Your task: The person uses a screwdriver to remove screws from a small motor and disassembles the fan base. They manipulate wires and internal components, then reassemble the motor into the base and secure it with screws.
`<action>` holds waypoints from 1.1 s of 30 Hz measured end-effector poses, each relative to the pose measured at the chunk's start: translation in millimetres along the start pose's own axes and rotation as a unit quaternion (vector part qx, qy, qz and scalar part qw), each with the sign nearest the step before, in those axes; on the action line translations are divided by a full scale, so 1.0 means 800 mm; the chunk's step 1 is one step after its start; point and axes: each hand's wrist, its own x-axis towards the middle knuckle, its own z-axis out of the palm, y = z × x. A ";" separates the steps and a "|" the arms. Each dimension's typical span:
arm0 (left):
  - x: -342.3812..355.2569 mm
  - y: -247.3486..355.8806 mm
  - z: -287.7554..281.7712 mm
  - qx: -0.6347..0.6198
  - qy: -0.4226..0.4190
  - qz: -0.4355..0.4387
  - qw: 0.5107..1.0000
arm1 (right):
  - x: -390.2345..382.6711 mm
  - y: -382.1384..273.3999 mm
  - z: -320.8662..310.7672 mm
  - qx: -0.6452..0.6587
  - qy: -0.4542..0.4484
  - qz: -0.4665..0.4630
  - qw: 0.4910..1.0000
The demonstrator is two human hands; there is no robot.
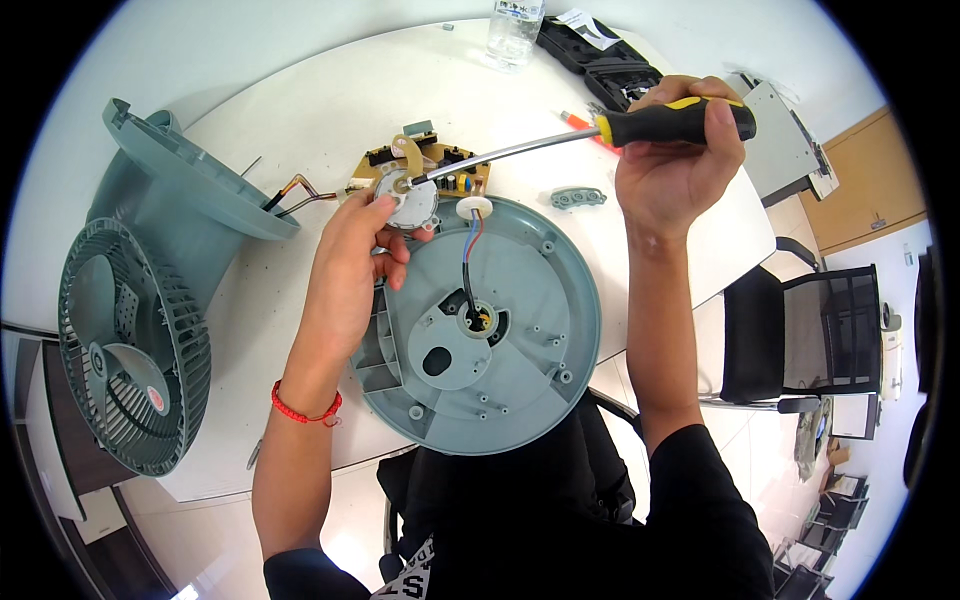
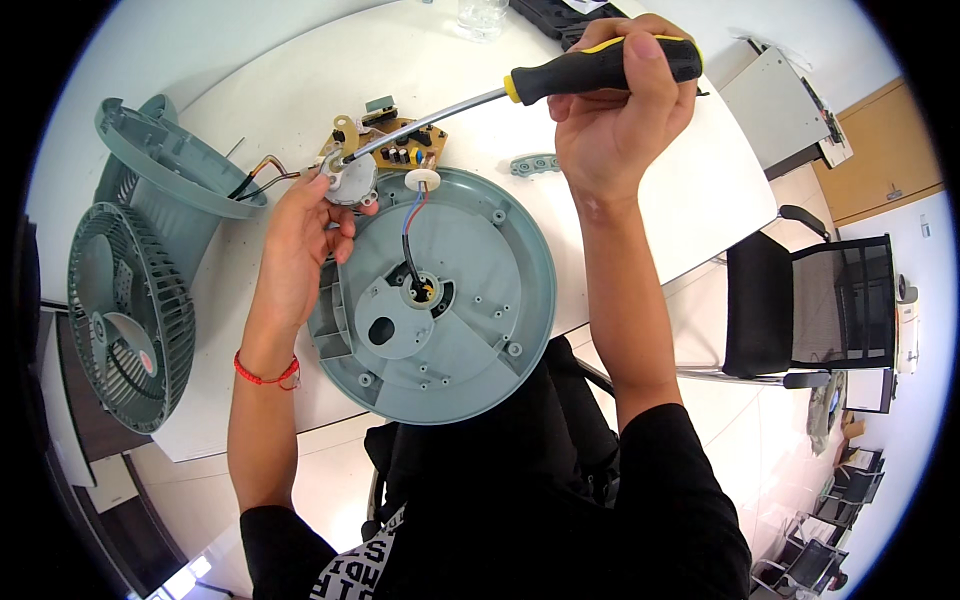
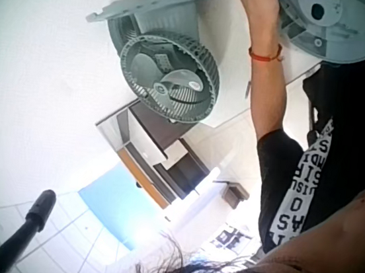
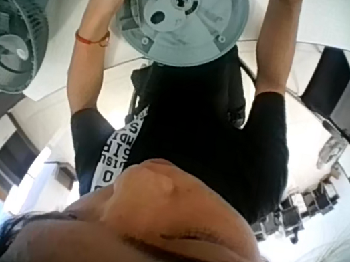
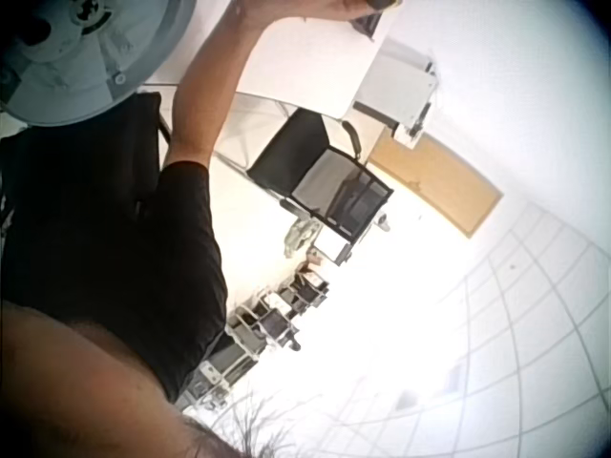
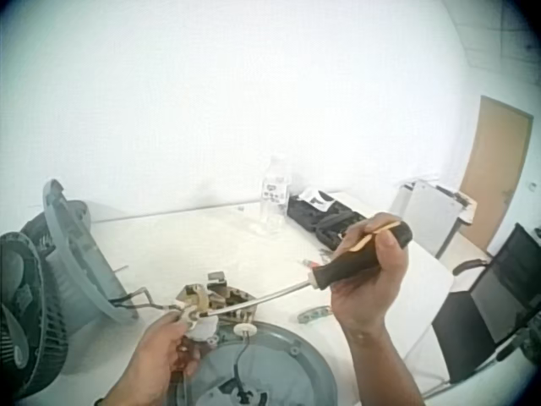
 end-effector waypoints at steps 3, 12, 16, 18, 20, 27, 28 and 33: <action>-0.001 0.000 0.003 0.006 0.006 0.002 1.000 | -0.001 -0.006 0.004 -0.017 0.022 -0.002 1.000; -0.004 0.000 0.009 0.075 0.026 0.032 0.996 | 0.000 -0.019 0.015 -0.075 0.060 -0.006 0.995; -0.002 -0.010 0.016 0.151 0.054 0.101 0.982 | 0.003 -0.024 0.024 -0.040 0.072 -0.032 0.996; -0.002 -0.011 0.017 0.170 0.060 0.118 0.976 | 0.003 -0.024 0.023 -0.034 0.076 -0.031 0.996; -0.001 -0.013 0.015 0.186 0.066 0.131 0.972 | 0.003 -0.027 0.027 -0.033 0.075 -0.028 0.996; 0.001 -0.018 0.014 0.207 0.073 0.142 0.965 | 0.005 -0.031 0.025 -0.101 0.068 -0.029 0.992; 0.000 -0.017 0.014 0.210 0.074 0.140 0.965 | 0.004 -0.032 0.026 -0.101 0.062 -0.028 0.993; 0.000 -0.015 0.017 0.211 0.078 0.143 0.964 | 0.003 -0.037 0.027 -0.095 0.052 -0.037 0.993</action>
